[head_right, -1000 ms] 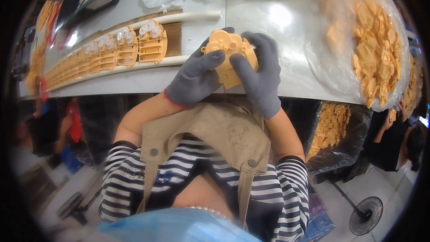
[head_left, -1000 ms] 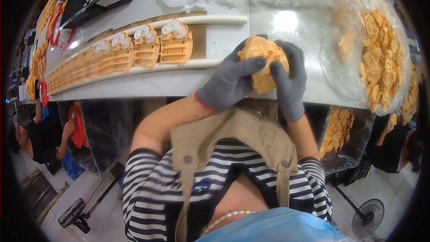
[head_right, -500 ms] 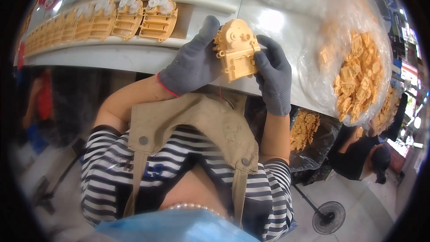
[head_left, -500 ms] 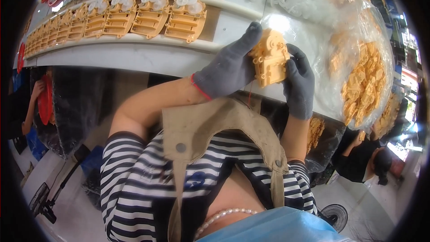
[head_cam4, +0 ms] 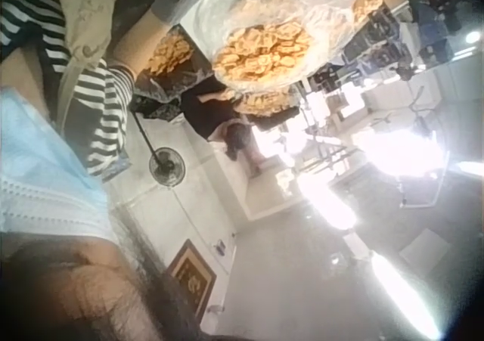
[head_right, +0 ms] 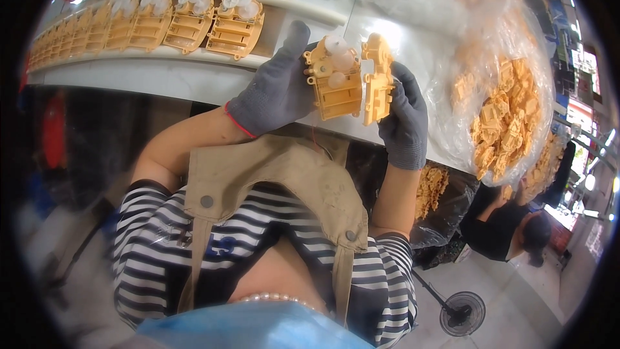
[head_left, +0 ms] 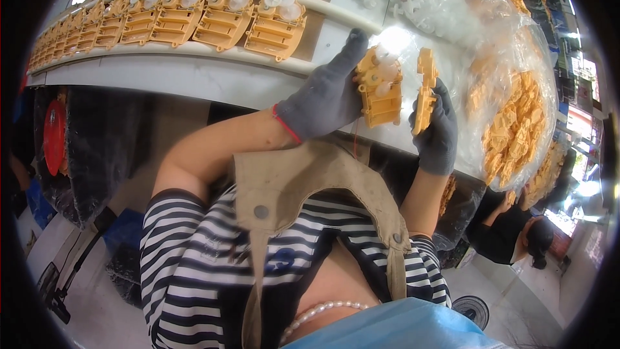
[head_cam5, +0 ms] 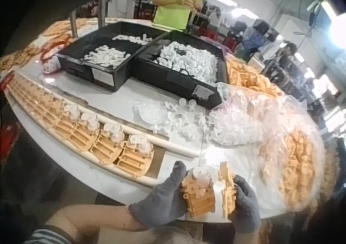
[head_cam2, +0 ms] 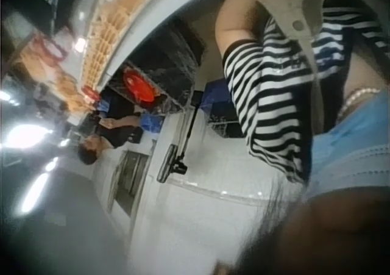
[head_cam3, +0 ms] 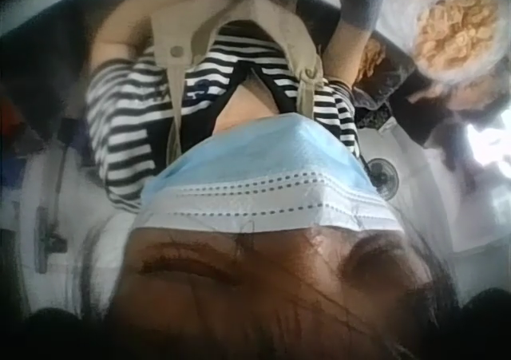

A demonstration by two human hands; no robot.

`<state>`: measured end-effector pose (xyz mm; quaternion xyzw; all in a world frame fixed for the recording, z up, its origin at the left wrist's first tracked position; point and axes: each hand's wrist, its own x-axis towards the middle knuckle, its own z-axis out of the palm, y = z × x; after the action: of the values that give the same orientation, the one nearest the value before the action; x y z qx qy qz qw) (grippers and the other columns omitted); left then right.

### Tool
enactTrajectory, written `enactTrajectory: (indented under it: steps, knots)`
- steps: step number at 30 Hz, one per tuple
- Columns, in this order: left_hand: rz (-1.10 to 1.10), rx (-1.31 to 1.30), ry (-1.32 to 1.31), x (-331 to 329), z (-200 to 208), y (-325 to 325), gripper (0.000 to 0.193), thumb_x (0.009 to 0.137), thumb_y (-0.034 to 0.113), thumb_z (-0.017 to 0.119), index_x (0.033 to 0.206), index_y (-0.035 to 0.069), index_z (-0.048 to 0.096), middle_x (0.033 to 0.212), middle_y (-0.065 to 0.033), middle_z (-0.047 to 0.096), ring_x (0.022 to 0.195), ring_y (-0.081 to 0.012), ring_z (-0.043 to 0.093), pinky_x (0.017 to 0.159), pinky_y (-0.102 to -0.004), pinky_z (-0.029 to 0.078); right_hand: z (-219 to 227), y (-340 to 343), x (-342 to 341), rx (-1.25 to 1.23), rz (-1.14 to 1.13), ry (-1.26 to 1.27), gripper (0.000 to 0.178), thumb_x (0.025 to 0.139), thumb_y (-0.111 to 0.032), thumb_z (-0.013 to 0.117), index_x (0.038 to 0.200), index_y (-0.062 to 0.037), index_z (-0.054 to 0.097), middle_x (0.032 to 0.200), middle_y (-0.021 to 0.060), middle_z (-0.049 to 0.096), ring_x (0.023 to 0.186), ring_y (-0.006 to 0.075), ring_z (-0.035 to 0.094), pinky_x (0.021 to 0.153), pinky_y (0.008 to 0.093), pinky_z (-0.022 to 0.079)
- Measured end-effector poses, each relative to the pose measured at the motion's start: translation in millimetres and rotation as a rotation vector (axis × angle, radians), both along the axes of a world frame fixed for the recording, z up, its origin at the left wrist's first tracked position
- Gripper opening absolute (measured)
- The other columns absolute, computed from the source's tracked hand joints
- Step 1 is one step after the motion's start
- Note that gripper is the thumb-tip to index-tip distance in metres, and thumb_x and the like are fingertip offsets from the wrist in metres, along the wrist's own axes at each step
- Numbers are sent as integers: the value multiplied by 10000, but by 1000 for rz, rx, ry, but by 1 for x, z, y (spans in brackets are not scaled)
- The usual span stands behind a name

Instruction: The person assembles small plastic toy components by fitting circular white plastic inserts into orange plastic housings by hand on a production line.

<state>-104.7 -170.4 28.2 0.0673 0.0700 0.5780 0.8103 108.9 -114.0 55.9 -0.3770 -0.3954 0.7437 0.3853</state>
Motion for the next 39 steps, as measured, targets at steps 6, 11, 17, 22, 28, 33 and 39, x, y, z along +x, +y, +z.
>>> enactTrajectory:
  steps: [6, 11, 17, 22, 28, 33, 39]
  knots:
    - [-41, -31, 55, 1, 2, -5, 737, 899, 633, 451, 1334, 39, 424, 1276, -98, 524, 1187, -207, 515, 1041, -375, 408, -1, -5, -1, 79, -66, -60, 472, 921, -219, 620, 1294, 22, 461, 1071, 103, 613, 893, 133, 630, 673, 225, 531]
    - [-29, -80, 153, -35, 14, -26, 658, 966, 570, 367, 1281, 3, 476, 1208, -128, 568, 1152, -219, 544, 1039, -374, 414, -12, 5, 8, 278, -184, -607, 336, 909, -131, 617, 1210, 0, 548, 823, 12, 593, 622, 43, 500, 528, 179, 402]
    - [201, -177, 327, -76, 20, -50, 647, 990, 525, 339, 1355, -6, 395, 1287, -187, 524, 1199, -313, 528, 1000, -476, 457, -38, 22, 18, 843, -206, -1170, 267, 857, -121, 660, 1113, -48, 631, 784, 44, 618, 593, 128, 525, 597, 253, 468]
    - [289, -69, 358, -90, 17, -60, 569, 1015, 441, 343, 1383, 7, 365, 1312, -149, 503, 1224, -278, 500, 1047, -441, 405, -12, 26, -35, 1049, -105, -909, 192, 833, -93, 668, 1020, -51, 673, 854, 104, 665, 708, 191, 628, 685, 293, 502]
    - [333, -141, 207, -101, 15, -71, 625, 1007, 481, 324, 1427, 19, 302, 1396, -197, 426, 1289, -360, 431, 1067, -527, 366, -3, 29, -93, 1012, 229, -851, 171, 844, -71, 652, 1009, -35, 675, 870, 116, 662, 764, 196, 637, 719, 282, 495]
    - [342, -158, 107, -108, 14, -80, 628, 1007, 488, 311, 1434, 27, 294, 1412, -197, 408, 1305, -368, 410, 1080, -538, 343, -11, 35, -93, 987, 207, -913, 174, 854, -73, 639, 1020, -37, 678, 880, 111, 669, 771, 194, 637, 726, 286, 492]
    - [410, -119, 492, -121, -2, -87, 647, 1004, 507, 288, 1446, 34, 274, 1431, -195, 388, 1324, -375, 384, 1095, -542, 317, -21, 21, -77, 971, 139, -860, 163, 857, -78, 632, 1009, -41, 676, 903, 116, 667, 793, 221, 638, 733, 300, 491]
